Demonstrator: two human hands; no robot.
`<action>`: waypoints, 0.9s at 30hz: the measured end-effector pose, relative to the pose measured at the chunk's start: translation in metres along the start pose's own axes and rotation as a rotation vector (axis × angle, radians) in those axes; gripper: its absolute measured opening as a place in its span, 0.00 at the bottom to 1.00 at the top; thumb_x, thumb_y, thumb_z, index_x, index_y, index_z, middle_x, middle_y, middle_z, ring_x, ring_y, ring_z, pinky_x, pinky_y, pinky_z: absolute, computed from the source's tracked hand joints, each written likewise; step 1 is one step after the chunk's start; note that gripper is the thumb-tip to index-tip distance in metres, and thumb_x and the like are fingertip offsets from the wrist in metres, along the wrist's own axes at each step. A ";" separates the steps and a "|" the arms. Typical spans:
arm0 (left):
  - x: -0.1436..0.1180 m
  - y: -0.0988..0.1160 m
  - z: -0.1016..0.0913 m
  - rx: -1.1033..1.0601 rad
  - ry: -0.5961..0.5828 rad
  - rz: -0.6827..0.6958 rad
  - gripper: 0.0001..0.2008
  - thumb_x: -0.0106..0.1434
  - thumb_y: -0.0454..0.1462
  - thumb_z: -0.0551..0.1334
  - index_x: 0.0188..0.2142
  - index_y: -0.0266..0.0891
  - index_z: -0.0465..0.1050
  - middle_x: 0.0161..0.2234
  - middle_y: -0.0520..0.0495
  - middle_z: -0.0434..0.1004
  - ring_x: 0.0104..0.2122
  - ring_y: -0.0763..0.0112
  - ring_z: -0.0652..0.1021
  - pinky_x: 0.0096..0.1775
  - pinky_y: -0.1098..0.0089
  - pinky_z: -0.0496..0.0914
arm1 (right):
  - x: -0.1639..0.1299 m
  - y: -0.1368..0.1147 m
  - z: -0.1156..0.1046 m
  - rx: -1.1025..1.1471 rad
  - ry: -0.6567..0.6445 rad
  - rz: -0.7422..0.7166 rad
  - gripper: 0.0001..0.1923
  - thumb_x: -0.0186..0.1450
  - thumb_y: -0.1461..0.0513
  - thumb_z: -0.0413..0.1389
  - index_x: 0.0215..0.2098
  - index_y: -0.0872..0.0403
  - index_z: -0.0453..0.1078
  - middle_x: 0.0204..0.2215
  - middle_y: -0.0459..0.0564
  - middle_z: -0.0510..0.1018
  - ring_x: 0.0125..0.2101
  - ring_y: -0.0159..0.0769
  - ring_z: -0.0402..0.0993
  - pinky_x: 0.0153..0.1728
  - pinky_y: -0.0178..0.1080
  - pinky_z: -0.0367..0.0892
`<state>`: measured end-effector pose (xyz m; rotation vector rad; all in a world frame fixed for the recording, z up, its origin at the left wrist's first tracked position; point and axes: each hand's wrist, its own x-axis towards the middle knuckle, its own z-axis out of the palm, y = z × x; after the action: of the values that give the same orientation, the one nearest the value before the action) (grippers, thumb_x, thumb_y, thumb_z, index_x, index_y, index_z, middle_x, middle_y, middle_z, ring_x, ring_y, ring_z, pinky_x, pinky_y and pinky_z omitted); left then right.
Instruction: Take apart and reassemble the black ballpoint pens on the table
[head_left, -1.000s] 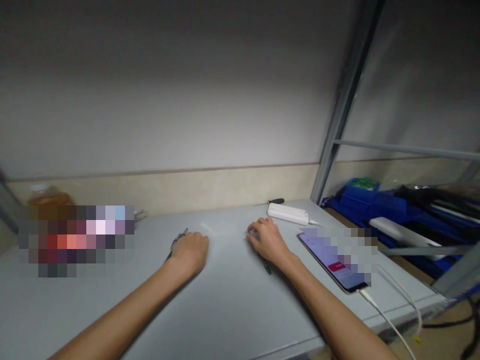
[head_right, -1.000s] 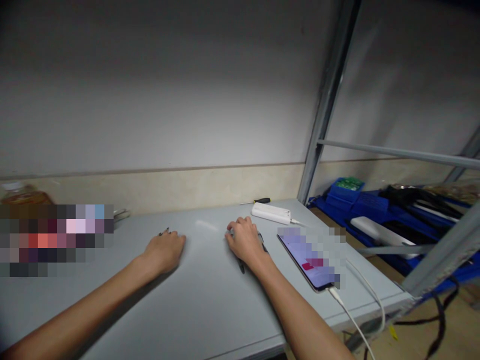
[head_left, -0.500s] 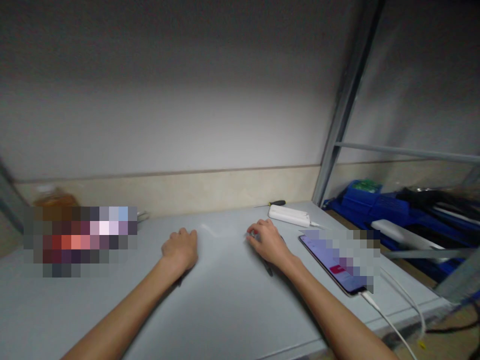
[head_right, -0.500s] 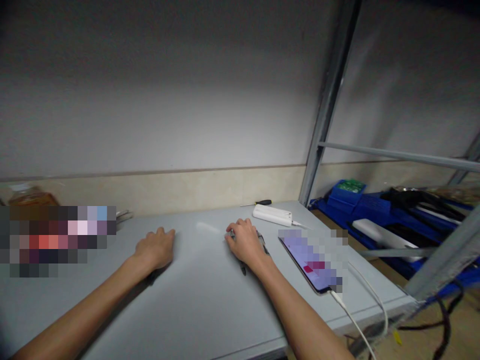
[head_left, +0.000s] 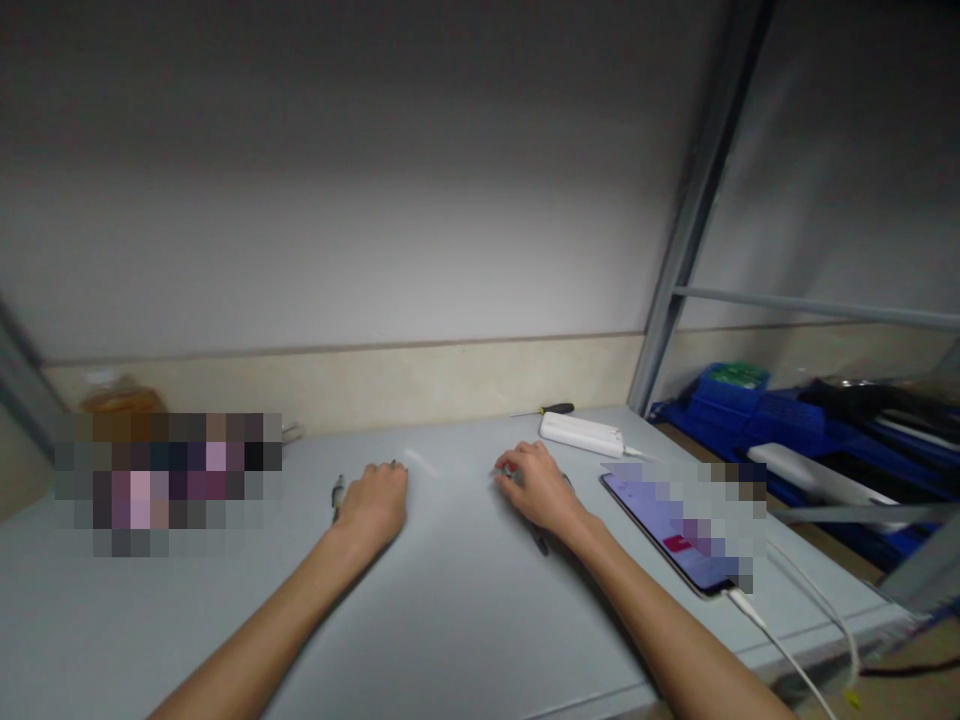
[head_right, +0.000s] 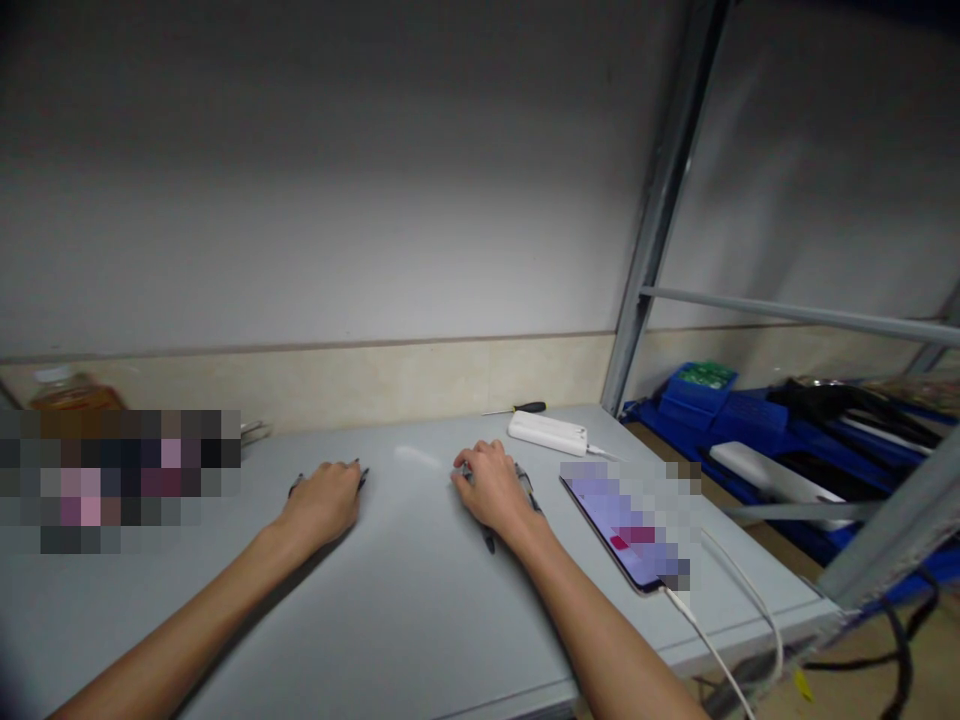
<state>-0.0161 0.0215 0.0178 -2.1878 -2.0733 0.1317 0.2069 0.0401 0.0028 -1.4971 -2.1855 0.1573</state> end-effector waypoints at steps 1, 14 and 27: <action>0.000 0.000 0.000 -0.006 -0.004 0.004 0.19 0.57 0.24 0.47 0.42 0.29 0.72 0.40 0.31 0.75 0.43 0.57 0.75 0.39 0.61 0.71 | 0.000 0.000 0.000 0.001 -0.002 -0.003 0.10 0.61 0.61 0.53 0.39 0.54 0.73 0.35 0.53 0.73 0.40 0.40 0.63 0.42 0.39 0.57; -0.005 0.037 0.000 -0.240 0.164 0.388 0.18 0.63 0.26 0.44 0.48 0.36 0.64 0.44 0.40 0.69 0.36 0.66 0.76 0.40 0.65 0.69 | 0.000 -0.005 -0.001 0.313 -0.005 -0.144 0.15 0.63 0.56 0.51 0.43 0.56 0.71 0.29 0.49 0.76 0.31 0.33 0.69 0.36 0.35 0.61; 0.007 0.027 0.013 -0.334 0.491 0.637 0.15 0.68 0.41 0.46 0.43 0.36 0.67 0.38 0.44 0.72 0.41 0.67 0.72 0.44 0.66 0.67 | 0.004 0.001 -0.005 0.784 -0.225 0.100 0.25 0.61 0.46 0.48 0.16 0.56 0.61 0.10 0.40 0.59 0.12 0.24 0.50 0.16 0.30 0.47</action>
<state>0.0091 0.0275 0.0014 -2.6430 -1.1622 -0.6679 0.2094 0.0434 0.0084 -1.1511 -1.8495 1.1168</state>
